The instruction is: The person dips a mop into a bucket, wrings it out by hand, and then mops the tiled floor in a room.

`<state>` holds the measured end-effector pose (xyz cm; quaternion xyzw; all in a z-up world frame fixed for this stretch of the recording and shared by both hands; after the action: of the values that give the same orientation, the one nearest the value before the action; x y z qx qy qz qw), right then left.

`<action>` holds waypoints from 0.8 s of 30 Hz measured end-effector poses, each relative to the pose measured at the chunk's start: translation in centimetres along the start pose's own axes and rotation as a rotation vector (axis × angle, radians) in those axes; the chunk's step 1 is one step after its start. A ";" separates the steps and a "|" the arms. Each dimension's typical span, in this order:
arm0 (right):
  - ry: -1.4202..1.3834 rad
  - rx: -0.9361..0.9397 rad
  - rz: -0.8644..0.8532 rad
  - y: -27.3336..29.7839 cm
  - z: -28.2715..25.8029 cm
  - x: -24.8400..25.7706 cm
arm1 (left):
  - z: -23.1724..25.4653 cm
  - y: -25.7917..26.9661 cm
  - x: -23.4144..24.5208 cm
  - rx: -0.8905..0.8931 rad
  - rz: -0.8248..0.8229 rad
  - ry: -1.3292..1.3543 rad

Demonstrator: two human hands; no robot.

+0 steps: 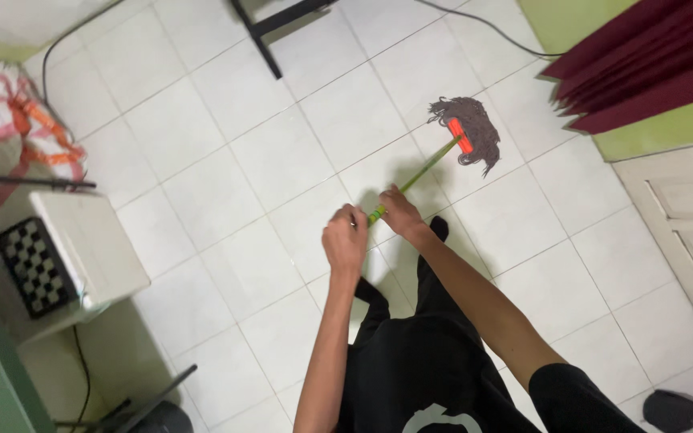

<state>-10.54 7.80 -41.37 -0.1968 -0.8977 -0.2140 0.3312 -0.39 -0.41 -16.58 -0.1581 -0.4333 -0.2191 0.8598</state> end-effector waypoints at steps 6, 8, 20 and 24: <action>-0.087 -0.084 0.030 0.0 7.1 3.8 | 5.0 -0.2 -6.2 -0.072 -0.153 0.046; -0.087 -0.071 0.065 -1.1 8.9 5.2 | 6.7 -1.0 -7.9 -0.059 -0.198 0.029; -0.062 -0.128 0.044 -3.7 12.1 15.8 | 13.8 -5.1 -14.4 -0.186 -0.110 0.003; -0.049 -0.148 0.060 -4.0 14.1 17.8 | 15.5 -5.6 -16.6 -0.191 -0.152 0.011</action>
<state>-32.21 15.54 -40.01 -0.2531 -0.8809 -0.2649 0.2997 -22.53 5.92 -20.78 -0.2050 -0.4165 -0.3248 0.8240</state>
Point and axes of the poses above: each hand's wrist, its own y-axis away from the middle knuckle, its own x-axis out of the back of the hand, z = x × y, the point moved 2 cm from there along -y, towards the middle knuckle, and after that the axes turned 7 degrees about z, right-handed, at the moved point
